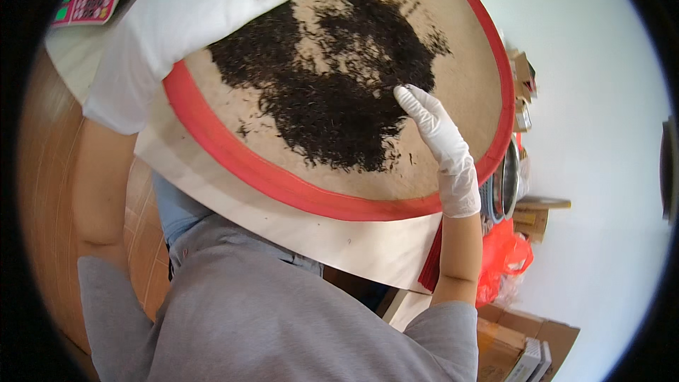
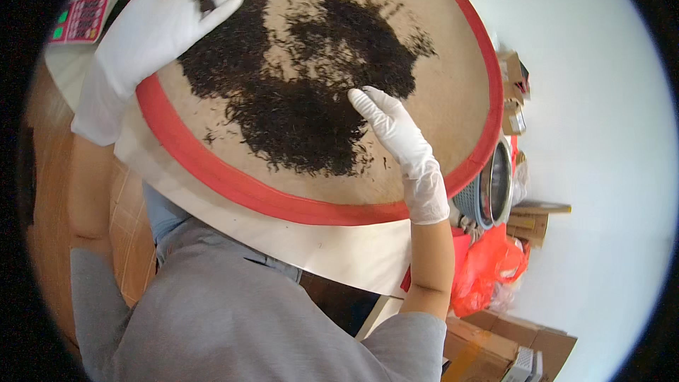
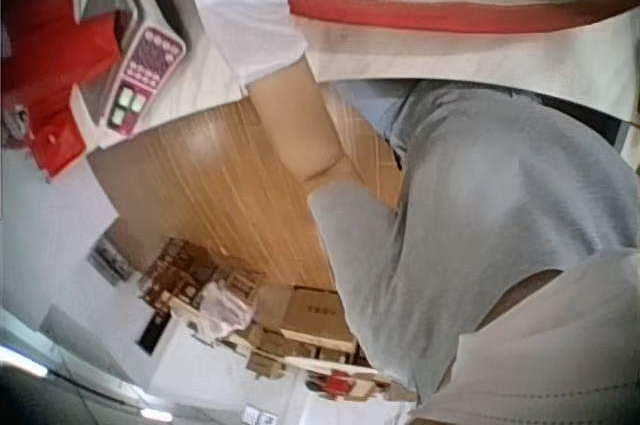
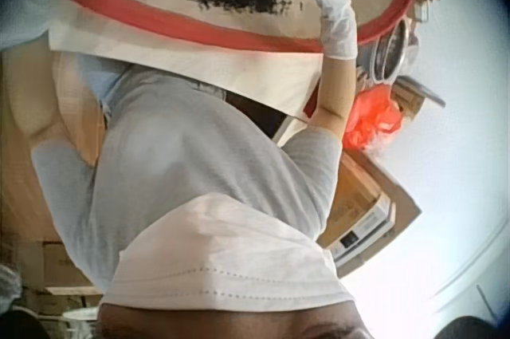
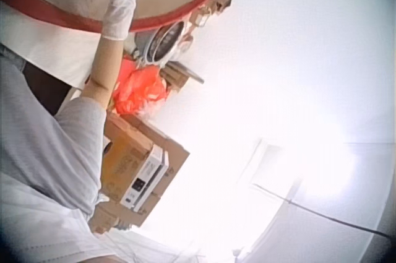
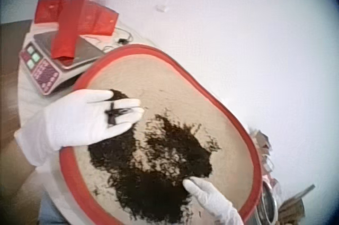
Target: The person sorts dark, dried tea leaves on a large circular tray by hand, picking out specific pieces and placing them into a separate pile. A red scoop is used to gather and move the leaves around the tray.
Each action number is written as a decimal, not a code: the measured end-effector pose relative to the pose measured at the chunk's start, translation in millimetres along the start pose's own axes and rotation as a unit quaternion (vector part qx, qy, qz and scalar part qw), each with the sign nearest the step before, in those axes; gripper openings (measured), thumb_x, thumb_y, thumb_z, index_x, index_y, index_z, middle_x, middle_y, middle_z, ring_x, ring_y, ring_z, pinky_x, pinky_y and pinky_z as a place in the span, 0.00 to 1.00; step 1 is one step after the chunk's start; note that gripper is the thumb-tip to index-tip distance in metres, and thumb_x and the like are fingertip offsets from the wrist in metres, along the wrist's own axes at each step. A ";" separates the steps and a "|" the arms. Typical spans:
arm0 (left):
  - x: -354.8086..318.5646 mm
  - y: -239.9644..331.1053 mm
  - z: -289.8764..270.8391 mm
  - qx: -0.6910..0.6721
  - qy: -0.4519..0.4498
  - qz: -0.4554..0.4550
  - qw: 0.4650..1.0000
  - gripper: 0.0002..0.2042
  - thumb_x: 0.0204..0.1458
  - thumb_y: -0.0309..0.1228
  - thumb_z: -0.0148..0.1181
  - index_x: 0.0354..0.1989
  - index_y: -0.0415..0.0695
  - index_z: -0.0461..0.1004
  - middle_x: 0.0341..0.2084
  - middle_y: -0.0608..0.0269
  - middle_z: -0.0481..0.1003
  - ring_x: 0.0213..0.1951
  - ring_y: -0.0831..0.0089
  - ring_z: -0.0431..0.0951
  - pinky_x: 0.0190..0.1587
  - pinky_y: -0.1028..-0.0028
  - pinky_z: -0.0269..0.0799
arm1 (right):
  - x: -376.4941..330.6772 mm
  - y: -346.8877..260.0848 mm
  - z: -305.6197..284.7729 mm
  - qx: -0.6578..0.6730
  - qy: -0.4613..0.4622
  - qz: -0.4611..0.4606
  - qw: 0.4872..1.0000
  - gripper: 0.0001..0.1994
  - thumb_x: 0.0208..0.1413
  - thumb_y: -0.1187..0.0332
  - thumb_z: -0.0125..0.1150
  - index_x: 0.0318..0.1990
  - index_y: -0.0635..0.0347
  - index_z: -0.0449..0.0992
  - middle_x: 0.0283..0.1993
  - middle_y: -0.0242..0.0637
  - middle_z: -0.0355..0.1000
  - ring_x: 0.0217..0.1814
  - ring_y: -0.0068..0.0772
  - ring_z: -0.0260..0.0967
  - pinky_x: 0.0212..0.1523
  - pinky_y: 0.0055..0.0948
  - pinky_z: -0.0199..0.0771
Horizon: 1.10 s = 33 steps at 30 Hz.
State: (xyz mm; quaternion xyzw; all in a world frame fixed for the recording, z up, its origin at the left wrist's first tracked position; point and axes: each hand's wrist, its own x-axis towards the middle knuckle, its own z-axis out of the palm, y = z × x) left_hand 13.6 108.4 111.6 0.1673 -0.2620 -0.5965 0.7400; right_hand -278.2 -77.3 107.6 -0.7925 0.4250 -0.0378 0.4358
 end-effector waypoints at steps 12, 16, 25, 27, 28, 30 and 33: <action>35.5 -20.7 -8.4 -0.087 0.073 -0.046 0.992 0.23 0.70 0.28 0.27 0.70 0.27 0.44 0.70 0.43 0.49 0.73 0.58 0.48 0.74 0.64 0.48 | -15.3 49.2 -21.0 -0.161 -0.050 -0.040 0.985 0.27 0.58 0.72 0.60 0.66 0.47 0.67 0.64 0.41 0.68 0.63 0.37 0.66 0.66 0.34 0.62; 49.6 -28.9 -12.7 -0.113 0.057 -0.075 0.989 0.24 0.69 0.28 0.28 0.70 0.29 0.43 0.71 0.43 0.48 0.73 0.59 0.47 0.74 0.64 0.47 | -16.9 48.2 -4.4 -0.242 0.073 -0.269 0.929 0.21 0.48 0.76 0.65 0.52 0.51 0.77 0.60 0.48 0.68 0.63 0.55 0.64 0.61 0.42 0.69; 76.0 -50.6 -11.1 -0.152 -0.004 -0.150 0.977 0.25 0.69 0.31 0.30 0.71 0.31 0.43 0.72 0.47 0.47 0.73 0.61 0.47 0.73 0.65 0.48 | 3.3 45.1 27.3 -0.330 -0.004 -0.380 0.864 0.10 0.45 0.72 0.67 0.37 0.55 0.79 0.52 0.42 0.73 0.58 0.49 0.68 0.56 0.44 0.70; 76.1 -56.9 -8.0 -0.139 0.006 -0.157 0.978 0.25 0.69 0.31 0.30 0.71 0.31 0.43 0.72 0.47 0.48 0.73 0.61 0.47 0.73 0.65 0.49 | 5.9 44.5 25.9 -0.278 -0.010 -0.363 0.889 0.09 0.45 0.72 0.68 0.36 0.56 0.79 0.49 0.40 0.75 0.55 0.47 0.69 0.55 0.43 0.71; 75.7 -61.0 -6.5 -0.133 0.011 -0.160 0.978 0.25 0.69 0.32 0.30 0.71 0.31 0.43 0.72 0.48 0.48 0.73 0.62 0.47 0.73 0.65 0.49 | 6.0 44.6 20.8 -0.233 -0.013 -0.351 0.907 0.08 0.46 0.72 0.68 0.36 0.56 0.78 0.47 0.40 0.75 0.54 0.46 0.70 0.54 0.42 0.71; 74.6 -68.5 -1.1 -0.162 0.022 -0.175 0.971 0.26 0.69 0.33 0.30 0.71 0.30 0.43 0.71 0.46 0.49 0.73 0.62 0.48 0.73 0.65 0.50 | 3.5 41.2 13.1 -0.096 -0.011 -0.315 0.944 0.07 0.49 0.73 0.68 0.36 0.56 0.78 0.44 0.40 0.76 0.50 0.45 0.72 0.53 0.36 0.72; 72.1 -87.3 7.9 -0.179 0.051 -0.157 0.970 0.26 0.69 0.33 0.33 0.70 0.29 0.45 0.69 0.42 0.52 0.71 0.62 0.53 0.71 0.65 0.55 | -4.0 37.1 7.4 0.293 -0.044 -0.065 0.953 0.06 0.60 0.75 0.61 0.43 0.61 0.77 0.45 0.34 0.77 0.45 0.29 0.75 0.52 0.28 0.73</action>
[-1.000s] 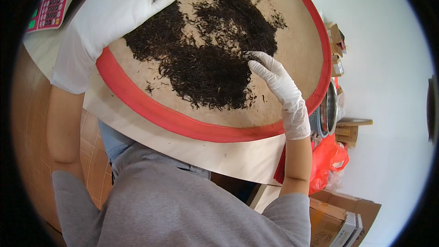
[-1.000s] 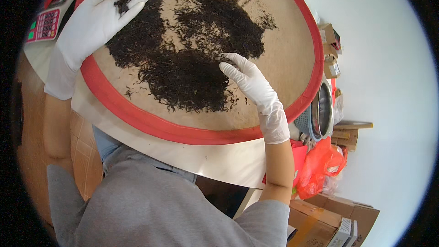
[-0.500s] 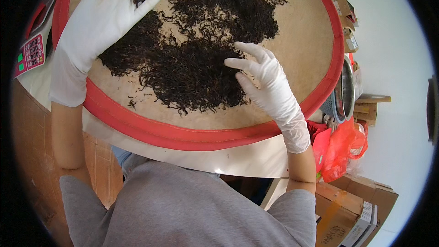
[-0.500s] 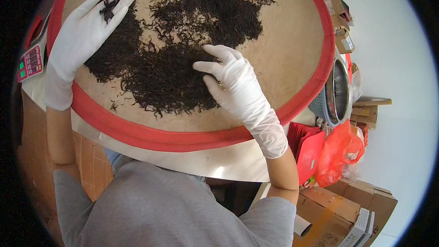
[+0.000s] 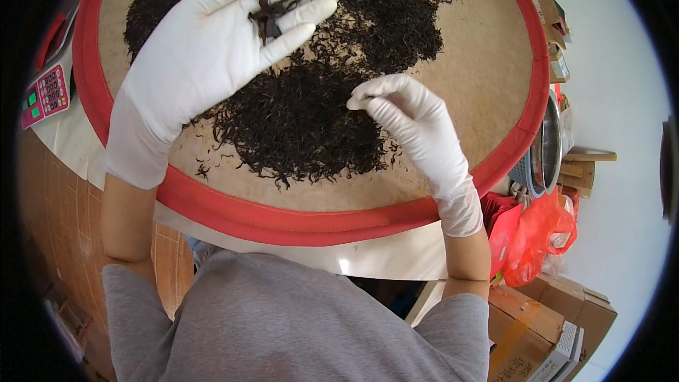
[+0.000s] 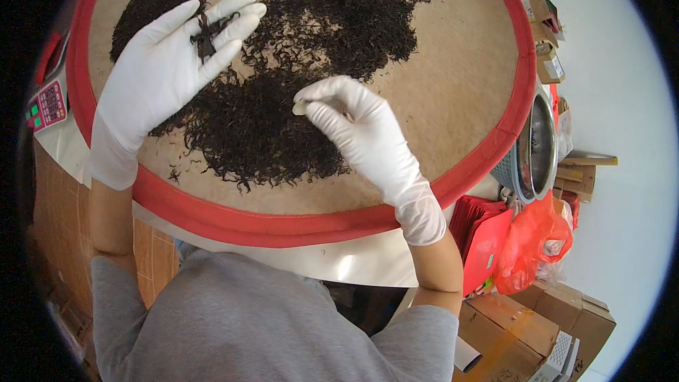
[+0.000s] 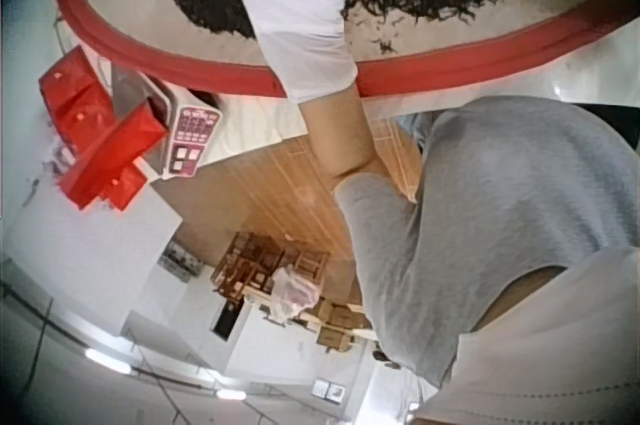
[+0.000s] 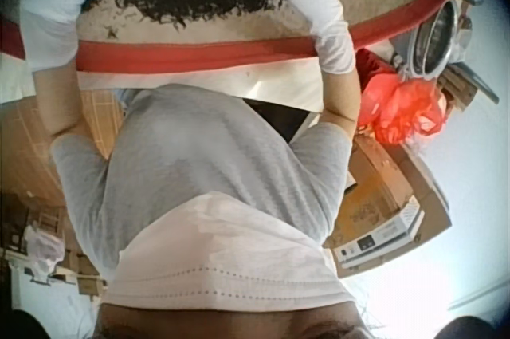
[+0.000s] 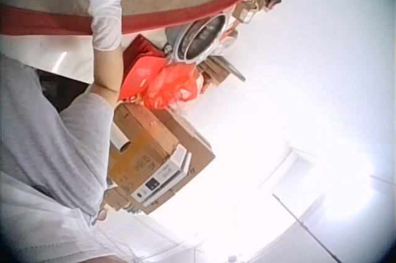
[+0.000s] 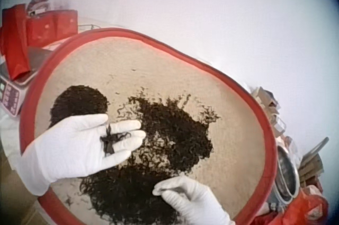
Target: The person sorts dark, dried tea leaves on a large circular tray by hand, picking out specific pieces and placing them into a separate pile. A red scoop is used to gather and move the leaves around the tray.
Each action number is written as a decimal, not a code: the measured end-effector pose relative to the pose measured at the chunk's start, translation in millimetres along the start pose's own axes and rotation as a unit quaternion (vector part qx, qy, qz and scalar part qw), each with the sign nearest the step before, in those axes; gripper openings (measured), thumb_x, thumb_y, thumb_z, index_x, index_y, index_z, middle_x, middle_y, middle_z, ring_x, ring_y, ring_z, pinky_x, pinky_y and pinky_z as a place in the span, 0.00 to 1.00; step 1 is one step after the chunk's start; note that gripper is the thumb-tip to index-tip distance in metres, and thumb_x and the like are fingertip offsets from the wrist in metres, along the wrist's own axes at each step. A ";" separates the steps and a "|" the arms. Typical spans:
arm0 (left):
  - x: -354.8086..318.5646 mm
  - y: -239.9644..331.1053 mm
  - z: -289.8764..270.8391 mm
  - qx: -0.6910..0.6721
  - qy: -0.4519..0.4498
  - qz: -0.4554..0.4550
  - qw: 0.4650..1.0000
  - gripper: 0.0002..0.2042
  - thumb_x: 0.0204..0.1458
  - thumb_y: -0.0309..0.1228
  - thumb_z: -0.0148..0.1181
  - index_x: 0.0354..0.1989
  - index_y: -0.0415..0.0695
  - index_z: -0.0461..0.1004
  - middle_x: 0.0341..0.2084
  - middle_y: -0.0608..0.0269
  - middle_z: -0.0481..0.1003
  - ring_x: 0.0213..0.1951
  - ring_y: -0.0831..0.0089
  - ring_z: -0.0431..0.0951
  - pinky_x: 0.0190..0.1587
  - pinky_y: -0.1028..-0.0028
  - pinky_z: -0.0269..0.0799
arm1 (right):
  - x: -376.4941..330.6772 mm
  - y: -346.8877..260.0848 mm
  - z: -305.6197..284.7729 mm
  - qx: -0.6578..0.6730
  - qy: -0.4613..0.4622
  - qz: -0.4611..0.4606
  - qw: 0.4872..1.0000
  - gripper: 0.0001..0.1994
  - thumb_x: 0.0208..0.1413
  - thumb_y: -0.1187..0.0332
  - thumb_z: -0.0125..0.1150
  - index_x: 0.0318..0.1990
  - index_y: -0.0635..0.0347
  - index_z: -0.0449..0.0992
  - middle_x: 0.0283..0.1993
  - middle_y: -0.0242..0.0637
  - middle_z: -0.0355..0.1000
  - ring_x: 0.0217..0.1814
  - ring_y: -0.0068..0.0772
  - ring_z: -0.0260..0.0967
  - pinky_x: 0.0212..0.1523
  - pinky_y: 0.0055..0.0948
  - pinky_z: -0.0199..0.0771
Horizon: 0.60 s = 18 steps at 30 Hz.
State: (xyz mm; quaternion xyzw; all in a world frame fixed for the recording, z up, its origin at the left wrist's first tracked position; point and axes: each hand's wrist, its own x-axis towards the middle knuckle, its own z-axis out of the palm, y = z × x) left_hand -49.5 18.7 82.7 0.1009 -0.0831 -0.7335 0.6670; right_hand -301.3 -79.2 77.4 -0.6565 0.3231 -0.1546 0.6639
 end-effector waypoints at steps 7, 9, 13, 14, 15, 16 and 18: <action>0.5 -10.2 -11.5 -0.025 0.028 -0.016 0.999 0.25 0.70 0.34 0.32 0.70 0.29 0.48 0.67 0.41 0.55 0.69 0.60 0.57 0.70 0.66 0.58 | -0.8 1.6 -21.4 0.116 -0.027 0.054 0.991 0.13 0.68 0.68 0.48 0.53 0.64 0.75 0.41 0.39 0.79 0.44 0.28 0.76 0.46 0.24 0.73; 1.1 -13.5 -18.0 -0.053 0.042 -0.015 0.998 0.25 0.70 0.34 0.32 0.69 0.29 0.49 0.67 0.41 0.56 0.69 0.60 0.58 0.69 0.66 0.59 | -0.3 5.0 -25.0 0.167 -0.044 0.064 0.983 0.14 0.68 0.68 0.48 0.55 0.66 0.73 0.43 0.43 0.79 0.46 0.31 0.77 0.48 0.26 0.74; 3.8 -17.3 -13.0 0.003 0.148 0.008 0.989 0.25 0.70 0.35 0.32 0.69 0.29 0.50 0.65 0.42 0.59 0.67 0.60 0.62 0.66 0.65 0.63 | 0.1 6.5 -28.4 0.231 -0.062 0.082 0.967 0.18 0.67 0.66 0.49 0.58 0.68 0.71 0.50 0.50 0.77 0.52 0.39 0.76 0.52 0.30 0.74; 3.2 -16.9 -14.4 -0.001 0.133 0.004 0.991 0.25 0.70 0.35 0.32 0.69 0.29 0.50 0.65 0.42 0.59 0.67 0.61 0.62 0.66 0.65 0.64 | 0.9 5.9 -28.0 0.240 -0.070 0.083 0.965 0.19 0.67 0.66 0.49 0.59 0.69 0.70 0.52 0.51 0.76 0.53 0.41 0.76 0.52 0.30 0.74; 1.5 -15.1 -18.2 -0.006 0.118 0.000 0.993 0.25 0.70 0.34 0.32 0.69 0.29 0.50 0.65 0.42 0.60 0.66 0.61 0.63 0.66 0.65 0.64 | 0.7 3.8 -27.0 0.237 -0.073 0.081 0.965 0.20 0.65 0.65 0.51 0.59 0.70 0.69 0.53 0.53 0.75 0.56 0.42 0.74 0.54 0.32 0.73; 1.3 -14.5 -20.0 -0.010 0.102 -0.004 0.995 0.25 0.70 0.34 0.33 0.69 0.29 0.50 0.65 0.42 0.60 0.66 0.61 0.63 0.65 0.65 0.65 | 0.5 3.3 -27.6 0.237 -0.072 0.085 0.965 0.20 0.65 0.65 0.51 0.59 0.69 0.70 0.53 0.52 0.75 0.55 0.41 0.75 0.54 0.32 0.73; 2.4 -13.6 -19.9 -0.001 0.109 -0.011 0.994 0.25 0.69 0.34 0.34 0.69 0.30 0.50 0.65 0.43 0.59 0.66 0.62 0.63 0.65 0.65 0.65 | 2.1 4.8 -27.4 0.239 -0.071 0.094 0.964 0.20 0.65 0.64 0.51 0.59 0.68 0.71 0.54 0.50 0.75 0.54 0.41 0.75 0.56 0.32 0.72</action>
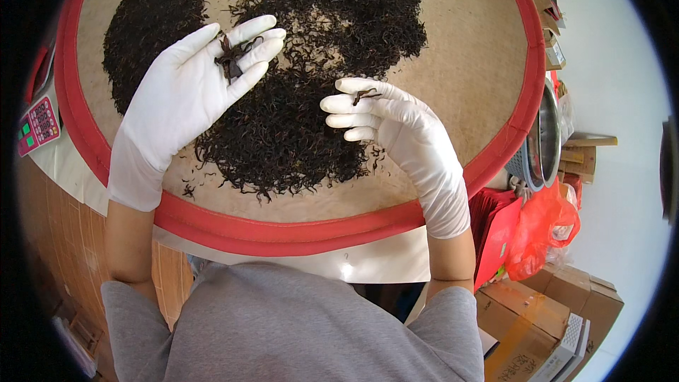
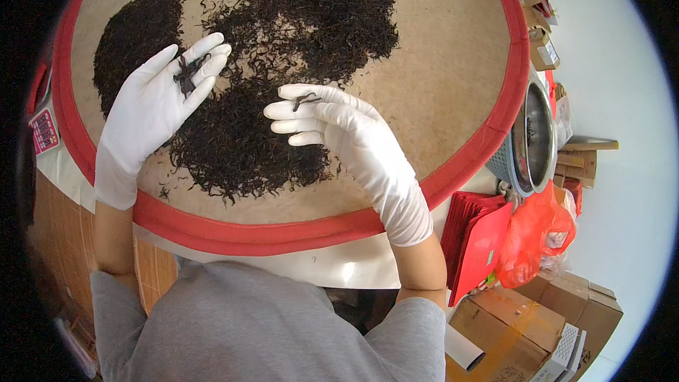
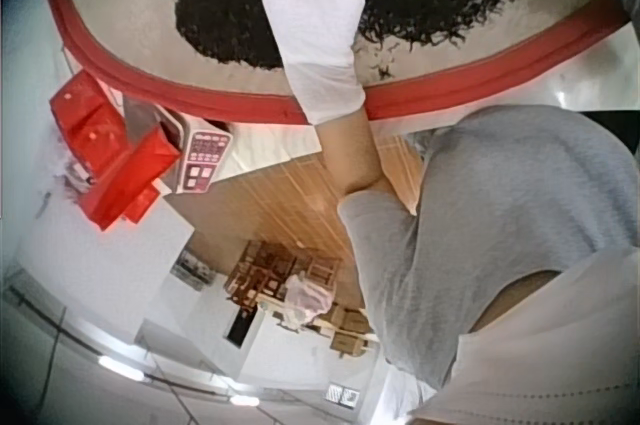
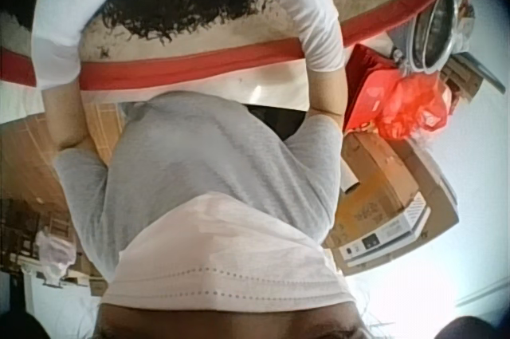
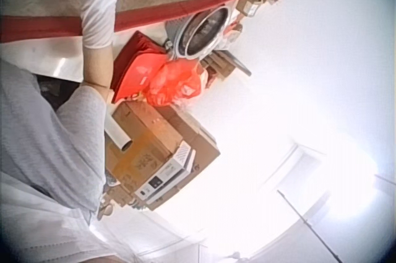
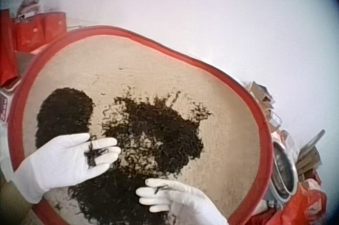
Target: The person sorts dark, dried tea leaves on a large circular tray by hand, picking out specific pieces and placing them into a separate pile. A red scoop is used to gather and move the leaves around the tray.
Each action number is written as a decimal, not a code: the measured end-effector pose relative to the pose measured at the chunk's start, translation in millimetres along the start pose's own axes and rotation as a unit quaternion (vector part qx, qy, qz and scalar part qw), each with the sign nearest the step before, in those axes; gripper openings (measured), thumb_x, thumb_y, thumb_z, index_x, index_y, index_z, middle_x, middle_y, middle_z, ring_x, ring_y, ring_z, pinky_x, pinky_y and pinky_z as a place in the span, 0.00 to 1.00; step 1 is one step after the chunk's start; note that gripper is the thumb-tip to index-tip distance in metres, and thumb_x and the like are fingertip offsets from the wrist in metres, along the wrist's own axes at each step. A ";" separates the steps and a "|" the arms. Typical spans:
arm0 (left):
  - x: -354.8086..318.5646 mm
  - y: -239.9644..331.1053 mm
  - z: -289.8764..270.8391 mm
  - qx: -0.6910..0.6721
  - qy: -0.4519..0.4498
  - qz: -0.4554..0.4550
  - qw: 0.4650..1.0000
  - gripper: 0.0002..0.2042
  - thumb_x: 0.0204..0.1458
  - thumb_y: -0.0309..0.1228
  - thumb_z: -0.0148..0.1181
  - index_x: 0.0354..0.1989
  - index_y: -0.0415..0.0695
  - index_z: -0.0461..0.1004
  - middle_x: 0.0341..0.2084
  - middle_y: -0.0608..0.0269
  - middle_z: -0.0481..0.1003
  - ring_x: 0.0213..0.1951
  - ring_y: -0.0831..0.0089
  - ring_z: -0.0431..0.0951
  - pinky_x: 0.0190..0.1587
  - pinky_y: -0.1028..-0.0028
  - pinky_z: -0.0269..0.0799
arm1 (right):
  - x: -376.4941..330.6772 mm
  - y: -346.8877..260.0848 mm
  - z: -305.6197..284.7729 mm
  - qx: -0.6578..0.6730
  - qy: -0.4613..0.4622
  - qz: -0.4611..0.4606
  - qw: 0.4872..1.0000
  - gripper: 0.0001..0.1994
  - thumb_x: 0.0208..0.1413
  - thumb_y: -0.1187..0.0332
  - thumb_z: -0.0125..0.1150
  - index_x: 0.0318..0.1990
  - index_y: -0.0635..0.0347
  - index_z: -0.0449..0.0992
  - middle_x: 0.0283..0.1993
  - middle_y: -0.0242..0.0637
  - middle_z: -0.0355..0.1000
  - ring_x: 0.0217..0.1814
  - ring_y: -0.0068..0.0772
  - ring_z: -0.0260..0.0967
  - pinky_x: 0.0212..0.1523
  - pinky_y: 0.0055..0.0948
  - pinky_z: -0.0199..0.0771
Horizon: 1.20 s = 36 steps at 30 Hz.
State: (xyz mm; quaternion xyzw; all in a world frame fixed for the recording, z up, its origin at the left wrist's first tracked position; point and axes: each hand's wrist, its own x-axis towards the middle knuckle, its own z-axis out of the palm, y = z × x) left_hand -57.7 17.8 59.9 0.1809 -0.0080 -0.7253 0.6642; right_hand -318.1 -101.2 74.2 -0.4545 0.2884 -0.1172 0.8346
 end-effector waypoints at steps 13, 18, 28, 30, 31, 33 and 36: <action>1.8 6.1 -11.4 -0.042 -0.021 -0.011 0.999 0.25 0.69 0.32 0.35 0.71 0.31 0.47 0.70 0.46 0.52 0.71 0.61 0.55 0.68 0.61 0.61 | 5.5 42.8 10.8 -0.608 0.032 -0.133 0.782 0.39 0.46 0.74 0.71 0.68 0.51 0.62 0.67 0.47 0.60 0.68 0.49 0.58 0.70 0.39 0.58; -0.5 10.2 -11.6 -0.053 -0.030 0.001 0.998 0.25 0.69 0.31 0.34 0.71 0.31 0.46 0.70 0.46 0.51 0.71 0.61 0.54 0.70 0.62 0.58 | 7.1 27.0 20.5 -0.445 0.014 -0.180 0.877 0.34 0.49 0.77 0.68 0.66 0.53 0.65 0.65 0.38 0.65 0.65 0.37 0.64 0.67 0.35 0.62; -2.6 16.0 -13.6 -0.049 -0.049 0.021 0.997 0.24 0.69 0.29 0.34 0.70 0.29 0.46 0.69 0.44 0.52 0.71 0.61 0.54 0.71 0.64 0.55 | 5.8 24.1 16.3 -0.388 0.201 -0.208 0.875 0.14 0.58 0.77 0.60 0.52 0.56 0.79 0.43 0.34 0.77 0.47 0.24 0.73 0.51 0.25 0.72; -2.6 16.2 -16.0 -0.049 -0.055 0.024 0.997 0.24 0.69 0.29 0.33 0.70 0.29 0.46 0.69 0.43 0.52 0.71 0.61 0.53 0.72 0.64 0.55 | 7.5 28.5 14.1 -0.478 0.128 -0.272 0.825 0.15 0.55 0.77 0.62 0.50 0.54 0.80 0.41 0.35 0.77 0.42 0.29 0.74 0.48 0.28 0.74; -2.3 16.6 -17.7 -0.049 -0.059 0.024 0.997 0.24 0.69 0.29 0.33 0.70 0.28 0.46 0.69 0.43 0.52 0.71 0.60 0.53 0.72 0.64 0.54 | 7.4 26.2 17.1 -0.545 0.069 -0.294 0.782 0.16 0.50 0.77 0.65 0.48 0.53 0.80 0.39 0.37 0.77 0.40 0.36 0.75 0.46 0.34 0.75; -0.6 17.0 -18.8 -0.052 -0.071 0.021 0.996 0.24 0.69 0.29 0.33 0.70 0.28 0.46 0.69 0.43 0.52 0.71 0.60 0.53 0.72 0.64 0.53 | 15.4 36.1 14.0 -0.578 -0.064 -0.326 0.745 0.17 0.45 0.75 0.68 0.45 0.50 0.80 0.47 0.37 0.74 0.49 0.42 0.71 0.49 0.40 0.73; 0.4 16.3 -19.7 -0.052 -0.082 0.020 0.995 0.24 0.69 0.29 0.32 0.70 0.29 0.45 0.70 0.44 0.51 0.71 0.60 0.53 0.73 0.64 0.53 | 16.7 47.7 21.0 -0.672 -0.041 -0.321 0.666 0.25 0.40 0.75 0.69 0.51 0.48 0.77 0.59 0.44 0.67 0.60 0.52 0.64 0.58 0.44 0.68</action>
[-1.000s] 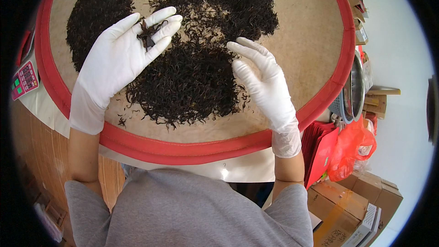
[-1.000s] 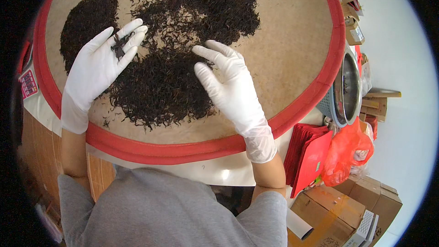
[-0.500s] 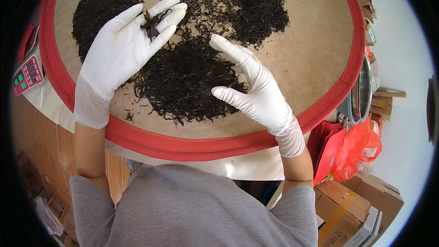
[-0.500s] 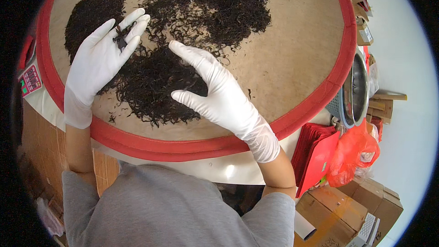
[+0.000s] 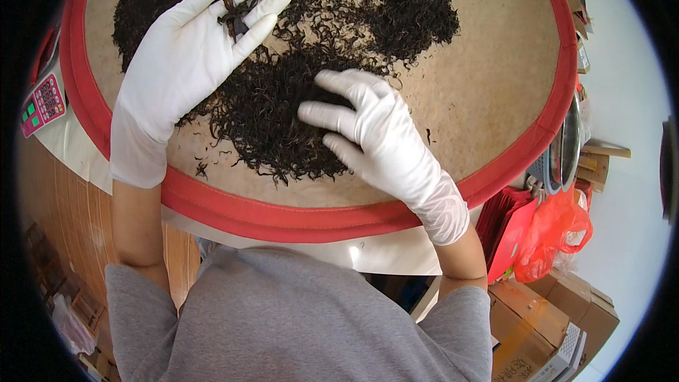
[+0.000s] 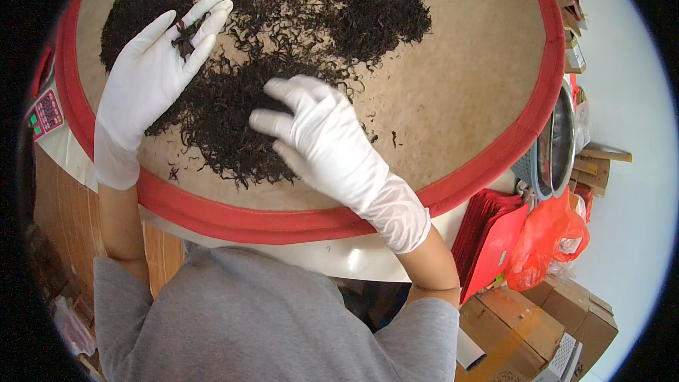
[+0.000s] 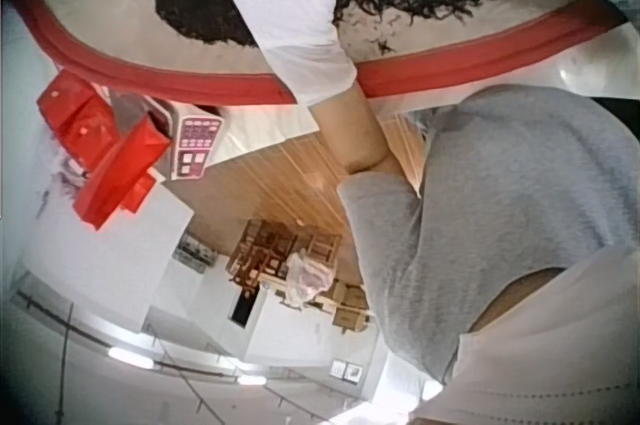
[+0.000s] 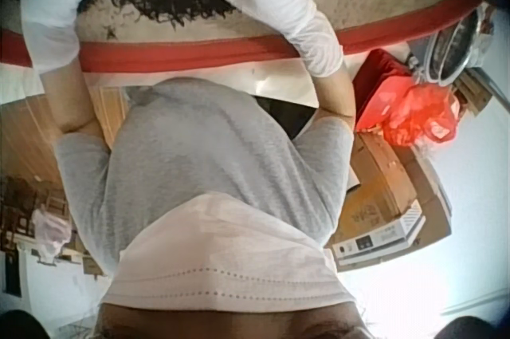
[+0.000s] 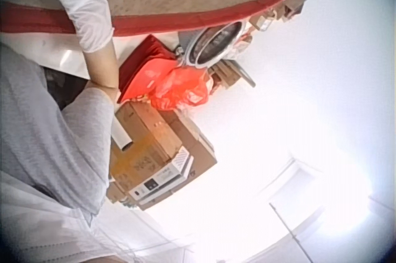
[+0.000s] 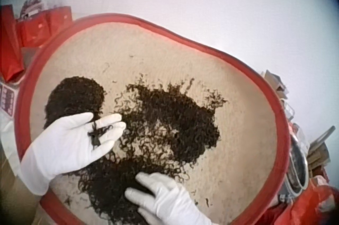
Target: The person sorts dark, dried tea leaves on a large circular tray by hand, picking out specific pieces and placing them into a separate pile. A red scoop is used to gather and move the leaves around the tray.
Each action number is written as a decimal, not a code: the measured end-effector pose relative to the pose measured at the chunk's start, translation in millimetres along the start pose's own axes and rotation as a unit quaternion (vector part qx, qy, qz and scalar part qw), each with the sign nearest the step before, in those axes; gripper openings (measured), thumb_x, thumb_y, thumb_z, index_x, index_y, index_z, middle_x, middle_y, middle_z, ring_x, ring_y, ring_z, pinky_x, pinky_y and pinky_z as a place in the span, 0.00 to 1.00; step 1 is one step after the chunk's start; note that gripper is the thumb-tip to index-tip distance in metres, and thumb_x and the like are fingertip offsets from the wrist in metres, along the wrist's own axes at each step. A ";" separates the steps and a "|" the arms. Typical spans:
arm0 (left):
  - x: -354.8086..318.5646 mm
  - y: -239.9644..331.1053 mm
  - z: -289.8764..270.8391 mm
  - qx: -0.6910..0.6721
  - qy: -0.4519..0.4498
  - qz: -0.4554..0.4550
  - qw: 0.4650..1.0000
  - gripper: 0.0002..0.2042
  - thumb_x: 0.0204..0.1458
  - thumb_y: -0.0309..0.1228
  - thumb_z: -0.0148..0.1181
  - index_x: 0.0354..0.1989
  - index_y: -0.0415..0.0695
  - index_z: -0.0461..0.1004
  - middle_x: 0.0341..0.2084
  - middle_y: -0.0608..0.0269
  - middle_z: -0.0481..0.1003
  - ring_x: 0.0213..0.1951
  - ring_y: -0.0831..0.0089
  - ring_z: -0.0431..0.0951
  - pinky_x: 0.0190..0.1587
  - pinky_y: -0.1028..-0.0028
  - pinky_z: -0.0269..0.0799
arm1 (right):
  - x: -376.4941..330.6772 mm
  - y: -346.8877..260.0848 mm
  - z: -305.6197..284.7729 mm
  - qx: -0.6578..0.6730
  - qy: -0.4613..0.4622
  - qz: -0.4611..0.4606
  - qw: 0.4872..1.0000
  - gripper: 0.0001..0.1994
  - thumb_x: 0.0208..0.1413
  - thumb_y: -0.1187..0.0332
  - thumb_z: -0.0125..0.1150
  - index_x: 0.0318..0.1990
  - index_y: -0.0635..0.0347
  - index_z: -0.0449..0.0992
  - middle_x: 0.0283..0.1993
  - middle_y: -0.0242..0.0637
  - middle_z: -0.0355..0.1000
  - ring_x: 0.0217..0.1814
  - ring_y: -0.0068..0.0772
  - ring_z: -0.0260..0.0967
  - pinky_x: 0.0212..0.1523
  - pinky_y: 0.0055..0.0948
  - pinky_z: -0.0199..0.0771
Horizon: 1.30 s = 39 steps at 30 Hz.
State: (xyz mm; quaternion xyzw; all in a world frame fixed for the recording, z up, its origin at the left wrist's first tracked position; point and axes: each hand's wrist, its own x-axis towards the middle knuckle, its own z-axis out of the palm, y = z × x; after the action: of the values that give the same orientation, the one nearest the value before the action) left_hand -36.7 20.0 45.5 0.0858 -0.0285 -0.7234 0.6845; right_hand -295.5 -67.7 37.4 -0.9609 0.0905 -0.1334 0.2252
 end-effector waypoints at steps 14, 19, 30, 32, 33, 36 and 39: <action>-3.3 5.5 0.9 0.020 0.013 0.003 1.000 0.24 0.69 0.29 0.31 0.71 0.30 0.44 0.71 0.45 0.49 0.72 0.60 0.49 0.73 0.63 0.49 | -3.5 9.4 9.5 -0.122 0.024 0.036 0.992 0.13 0.42 0.78 0.62 0.36 0.48 0.81 0.32 0.33 0.70 0.33 0.40 0.68 0.34 0.40 0.72; -4.1 7.5 -2.9 0.008 -0.010 0.005 1.000 0.24 0.69 0.29 0.31 0.70 0.28 0.45 0.70 0.43 0.49 0.73 0.60 0.48 0.74 0.64 0.46 | -1.9 2.6 -8.1 -0.009 0.089 0.033 0.995 0.08 0.44 0.71 0.69 0.34 0.50 0.80 0.31 0.34 0.71 0.34 0.41 0.70 0.33 0.40 0.72; -3.7 3.0 4.1 0.013 0.017 0.029 0.999 0.24 0.69 0.29 0.31 0.70 0.28 0.45 0.71 0.43 0.48 0.73 0.61 0.47 0.74 0.64 0.47 | -5.5 -11.5 18.6 -0.113 -0.115 0.033 0.986 0.13 0.42 0.66 0.73 0.37 0.50 0.78 0.37 0.32 0.69 0.42 0.38 0.69 0.41 0.39 0.71; -5.1 4.5 -5.0 -0.006 -0.007 0.016 1.000 0.24 0.69 0.29 0.31 0.70 0.28 0.45 0.71 0.44 0.49 0.73 0.62 0.47 0.74 0.64 0.48 | -9.6 0.6 16.7 -0.001 -0.031 0.059 0.998 0.12 0.44 0.68 0.73 0.37 0.51 0.78 0.37 0.34 0.71 0.42 0.38 0.70 0.43 0.38 0.72; -4.6 4.7 -5.1 -0.009 -0.011 0.013 1.000 0.25 0.69 0.29 0.31 0.70 0.28 0.45 0.71 0.44 0.49 0.73 0.62 0.46 0.73 0.64 0.49 | -11.0 5.5 13.2 0.056 0.011 0.072 0.996 0.12 0.45 0.69 0.73 0.37 0.52 0.78 0.37 0.34 0.72 0.42 0.39 0.71 0.44 0.37 0.73; -5.7 2.9 -2.2 0.000 0.000 0.016 1.000 0.25 0.69 0.30 0.31 0.70 0.29 0.45 0.71 0.45 0.48 0.73 0.63 0.46 0.73 0.64 0.50 | -15.0 -0.7 -4.2 0.321 0.087 0.273 0.903 0.06 0.53 0.69 0.70 0.35 0.54 0.78 0.40 0.31 0.77 0.41 0.26 0.74 0.42 0.28 0.74; -5.8 -0.1 2.2 0.021 0.025 0.025 0.999 0.25 0.69 0.30 0.31 0.70 0.29 0.45 0.71 0.46 0.48 0.73 0.63 0.47 0.72 0.65 0.51 | -9.0 -3.6 -19.3 0.449 0.098 0.387 0.800 0.08 0.60 0.66 0.64 0.39 0.61 0.76 0.37 0.35 0.79 0.36 0.23 0.75 0.38 0.20 0.72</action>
State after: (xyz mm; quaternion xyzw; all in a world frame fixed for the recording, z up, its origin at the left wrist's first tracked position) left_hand -36.9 25.6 48.2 0.1175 -0.0286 -0.7031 0.7008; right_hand -309.4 -70.2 53.8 -0.6191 0.4061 -0.1548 0.6541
